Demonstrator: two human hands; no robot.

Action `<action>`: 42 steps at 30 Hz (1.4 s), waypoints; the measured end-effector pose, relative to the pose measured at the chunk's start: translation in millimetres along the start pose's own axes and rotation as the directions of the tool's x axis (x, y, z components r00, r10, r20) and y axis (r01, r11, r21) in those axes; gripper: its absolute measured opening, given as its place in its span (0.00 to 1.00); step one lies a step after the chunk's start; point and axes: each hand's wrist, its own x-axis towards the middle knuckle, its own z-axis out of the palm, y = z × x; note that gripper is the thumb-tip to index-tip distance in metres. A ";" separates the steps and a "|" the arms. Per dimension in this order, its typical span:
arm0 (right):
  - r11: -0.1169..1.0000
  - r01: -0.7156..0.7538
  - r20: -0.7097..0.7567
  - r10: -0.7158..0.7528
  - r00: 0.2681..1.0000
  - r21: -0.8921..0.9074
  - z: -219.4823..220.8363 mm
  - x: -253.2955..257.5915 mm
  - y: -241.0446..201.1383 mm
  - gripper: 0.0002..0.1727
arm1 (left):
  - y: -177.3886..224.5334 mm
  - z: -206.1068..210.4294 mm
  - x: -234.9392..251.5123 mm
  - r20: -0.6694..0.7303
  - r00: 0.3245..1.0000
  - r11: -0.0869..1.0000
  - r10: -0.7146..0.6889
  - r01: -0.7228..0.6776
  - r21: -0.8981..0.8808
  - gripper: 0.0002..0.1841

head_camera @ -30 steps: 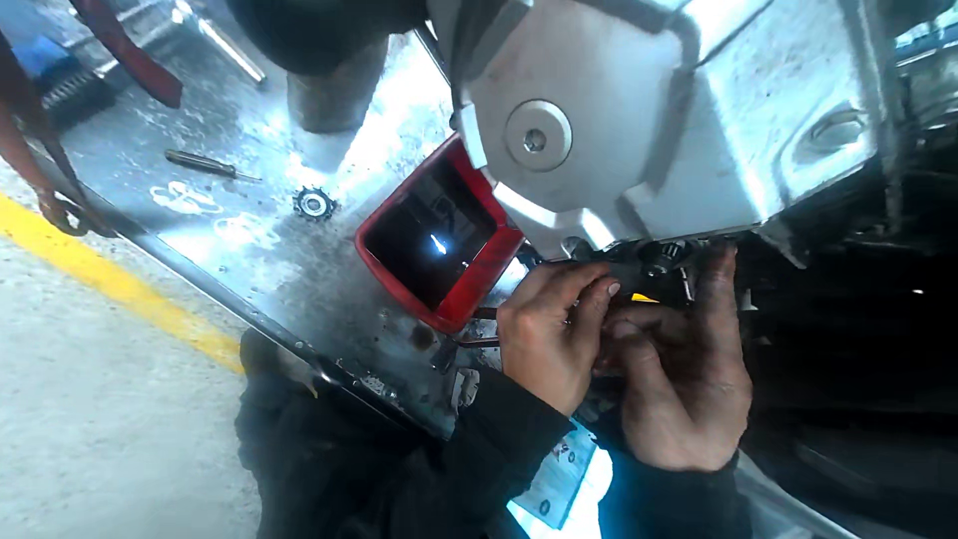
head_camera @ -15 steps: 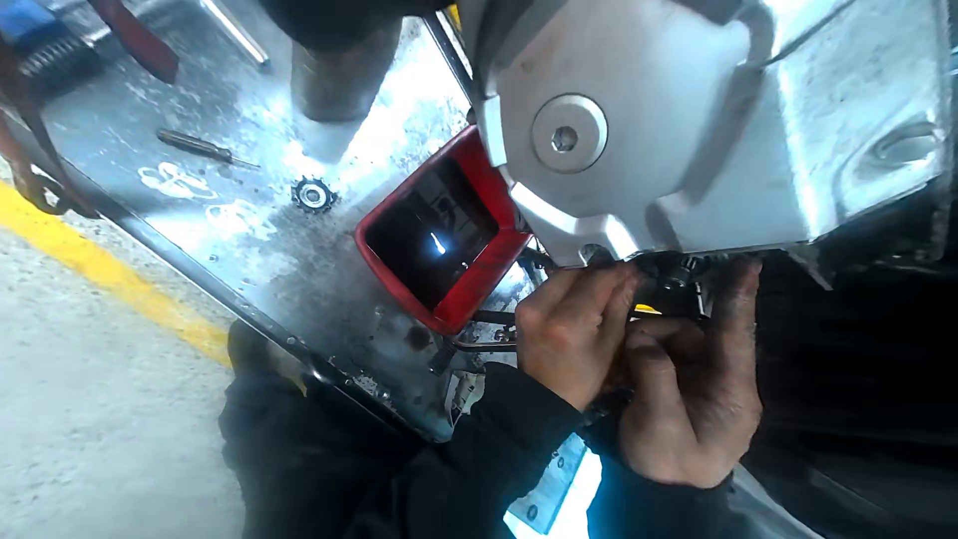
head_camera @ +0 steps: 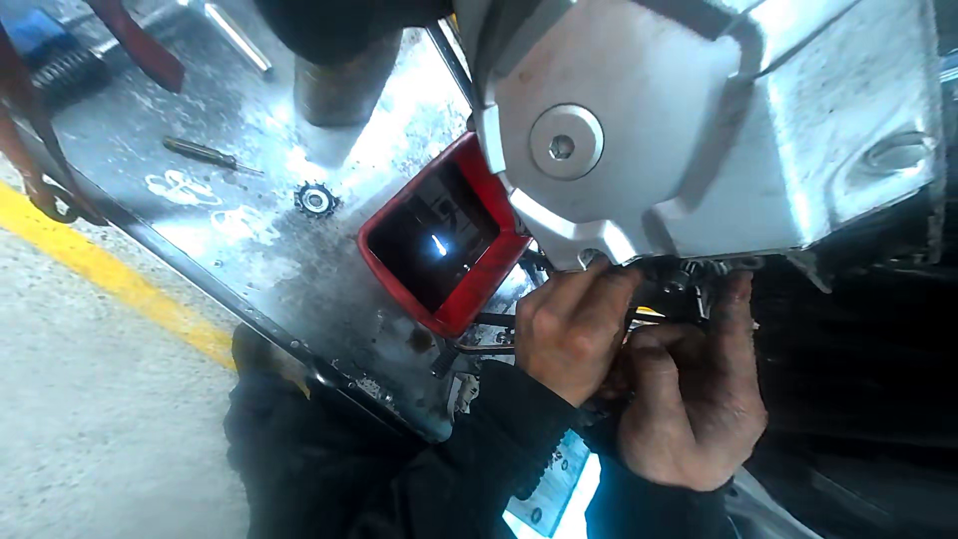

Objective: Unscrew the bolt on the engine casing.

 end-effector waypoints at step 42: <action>0.995 0.078 -0.095 -0.084 0.992 -0.068 10.3 -2.6 1.9 0.38 | -14.3 0.6 -3.4 -0.002 0.997 0.997 0.078 -0.078 -0.025 0.06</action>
